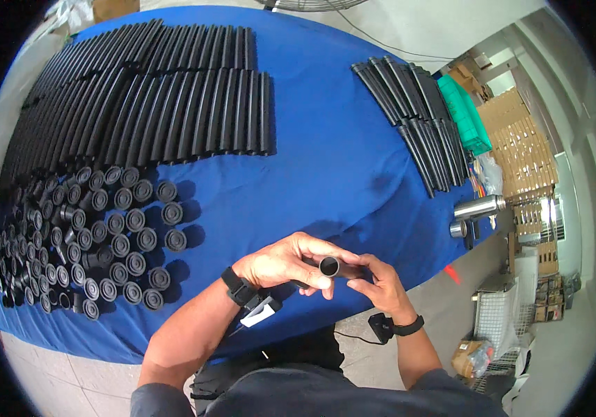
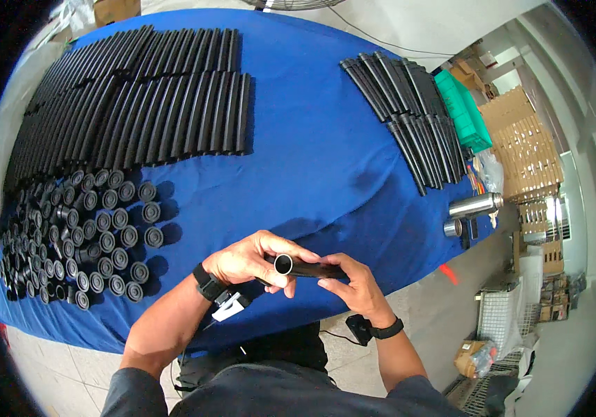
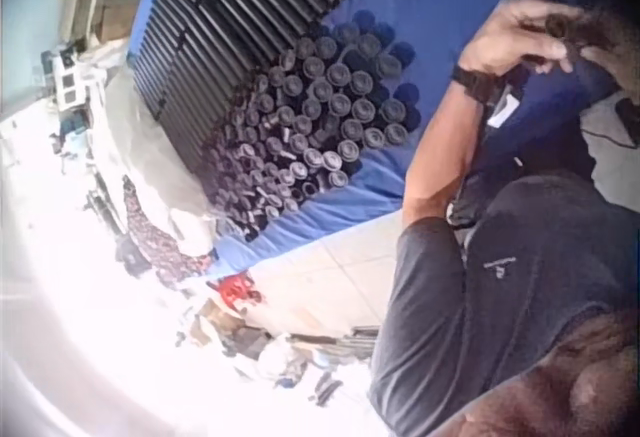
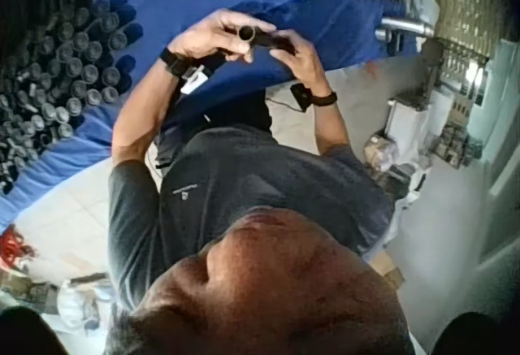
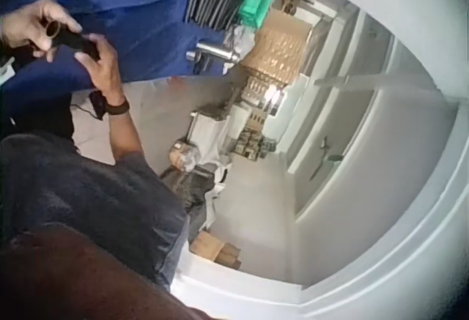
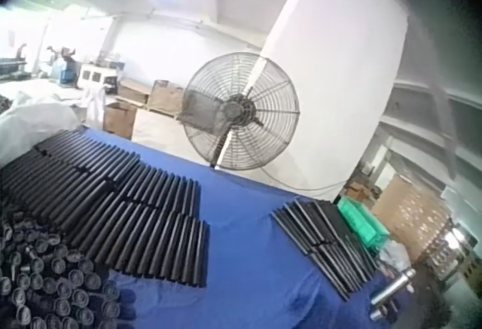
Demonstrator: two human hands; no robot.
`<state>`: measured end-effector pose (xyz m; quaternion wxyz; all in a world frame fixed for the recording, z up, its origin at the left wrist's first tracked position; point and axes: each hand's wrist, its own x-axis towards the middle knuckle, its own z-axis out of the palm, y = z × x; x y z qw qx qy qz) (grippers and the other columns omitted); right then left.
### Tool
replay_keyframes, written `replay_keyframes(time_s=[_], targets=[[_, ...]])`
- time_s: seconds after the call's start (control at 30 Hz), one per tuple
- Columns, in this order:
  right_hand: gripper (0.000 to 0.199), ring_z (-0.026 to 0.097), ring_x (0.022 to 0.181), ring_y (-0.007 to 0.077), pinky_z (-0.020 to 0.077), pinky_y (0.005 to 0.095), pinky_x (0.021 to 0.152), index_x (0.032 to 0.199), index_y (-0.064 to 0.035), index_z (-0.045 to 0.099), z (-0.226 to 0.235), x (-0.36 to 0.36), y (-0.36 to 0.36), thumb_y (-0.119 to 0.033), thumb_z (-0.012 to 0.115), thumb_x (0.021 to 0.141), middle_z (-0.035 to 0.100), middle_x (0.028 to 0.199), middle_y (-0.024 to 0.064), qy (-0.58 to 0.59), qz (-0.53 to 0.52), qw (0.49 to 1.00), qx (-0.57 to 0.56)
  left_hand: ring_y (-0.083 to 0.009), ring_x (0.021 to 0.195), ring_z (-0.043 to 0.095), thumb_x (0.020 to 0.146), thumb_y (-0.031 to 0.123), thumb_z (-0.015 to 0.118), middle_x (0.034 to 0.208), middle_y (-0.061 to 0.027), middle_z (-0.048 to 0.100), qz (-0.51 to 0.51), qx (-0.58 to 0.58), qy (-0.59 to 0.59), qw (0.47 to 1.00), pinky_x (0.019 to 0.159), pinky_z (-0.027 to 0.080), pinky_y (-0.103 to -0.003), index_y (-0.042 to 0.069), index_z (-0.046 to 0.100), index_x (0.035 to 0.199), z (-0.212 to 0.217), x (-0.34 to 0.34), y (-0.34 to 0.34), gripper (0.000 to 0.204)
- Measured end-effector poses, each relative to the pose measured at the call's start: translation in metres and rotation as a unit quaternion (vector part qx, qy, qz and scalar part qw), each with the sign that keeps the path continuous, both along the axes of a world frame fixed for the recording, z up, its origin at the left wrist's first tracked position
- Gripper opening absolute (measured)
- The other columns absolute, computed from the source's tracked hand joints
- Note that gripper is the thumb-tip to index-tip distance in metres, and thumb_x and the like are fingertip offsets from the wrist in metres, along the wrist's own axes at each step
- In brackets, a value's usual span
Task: The person repeatedly picks up a black cylindrical tube and a small circular cap from a table covered with a blue cloth. They insert the cap into one end of the tube, then place the assembled unit onto a growing stack on the right side of the table. The process is repeated continuously throughout the video.
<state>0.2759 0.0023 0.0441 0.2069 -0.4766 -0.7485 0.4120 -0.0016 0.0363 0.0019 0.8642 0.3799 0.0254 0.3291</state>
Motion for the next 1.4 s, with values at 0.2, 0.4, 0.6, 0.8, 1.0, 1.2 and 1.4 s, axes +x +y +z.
replay_keyframes(time_s=[0.2,0.4,0.6,0.8,1.0,1.2,1.4], targets=[[0.042,0.067,0.103,0.0199,0.0525,0.0346,0.092,0.123,-0.0004,0.06,-0.005,-0.006,-0.004,-0.023,0.077,0.092,0.069,0.11,0.0112,0.028,-0.046,0.998,-0.039,-0.0162,0.078,0.072,0.086,0.009,0.079,0.092,-0.0148,0.075,0.008,-0.008,-0.004,1.0,0.056,0.049,-0.024,0.0,0.062,0.136,-0.007,0.003,0.001,0.054],[0.039,0.066,0.096,0.017,0.0521,0.0312,0.086,0.119,0.0,0.062,0.001,0.004,0.008,-0.024,0.077,0.092,0.068,0.104,0.0076,-0.007,0.017,0.997,-0.072,-0.0122,0.067,0.067,0.087,0.014,0.079,0.087,-0.0131,0.075,0.014,-0.02,-0.02,1.0,0.056,0.049,-0.024,-0.001,0.062,0.135,-0.002,-0.001,0.003,0.053],[0.04,0.064,0.086,0.0141,0.0512,0.0272,0.076,0.122,-0.0009,0.058,-0.005,-0.002,-0.001,-0.025,0.074,0.095,0.067,0.1,0.0067,0.06,-0.004,0.994,-0.095,-0.011,0.065,0.065,0.089,0.018,0.078,0.083,-0.0117,0.074,0.031,-0.028,-0.011,0.999,0.055,0.048,-0.024,0.0,0.06,0.137,-0.001,0.0,0.002,0.054],[0.035,0.065,0.079,0.0151,0.054,0.0285,0.068,0.122,-0.0007,0.053,-0.011,-0.013,-0.009,-0.018,0.069,0.097,0.067,0.097,0.0105,0.251,-0.095,0.922,-0.279,-0.0204,0.069,0.057,0.099,0.024,0.052,0.088,-0.012,0.062,0.213,-0.217,-0.068,0.95,0.052,0.042,-0.026,0.007,0.051,0.133,-0.009,0.004,0.015,0.038],[0.028,0.064,0.071,0.0147,0.0531,0.0294,0.06,0.122,-0.0005,0.055,-0.012,-0.022,-0.012,-0.022,0.057,0.104,0.065,0.089,0.0102,0.284,-0.144,0.868,-0.381,-0.021,0.08,0.059,0.099,0.018,0.057,0.102,-0.0123,0.063,0.245,-0.273,-0.14,0.92,0.055,0.046,-0.027,0.009,0.059,0.115,-0.019,0.002,0.018,0.019],[0.029,0.06,0.06,0.0114,0.0487,0.0257,0.05,0.122,-0.0011,0.055,-0.017,-0.019,-0.01,-0.025,0.055,0.105,0.064,0.083,0.009,0.278,-0.179,0.849,-0.413,-0.0147,0.062,0.057,0.106,0.037,0.054,0.101,-0.0161,0.065,0.186,-0.237,-0.189,0.935,0.046,0.043,-0.021,0.008,0.06,0.105,-0.025,0.002,0.019,0.03],[0.026,0.059,0.056,0.0101,0.0477,0.0238,0.046,0.124,-0.0031,0.05,-0.019,-0.028,-0.014,-0.019,0.057,0.105,0.065,0.081,0.0094,0.255,-0.188,0.876,-0.364,-0.013,0.043,0.051,0.109,0.048,0.042,0.091,-0.0213,0.068,0.194,-0.258,-0.161,0.933,0.038,0.04,-0.02,0.006,0.062,0.102,-0.022,0.004,0.019,0.046]])
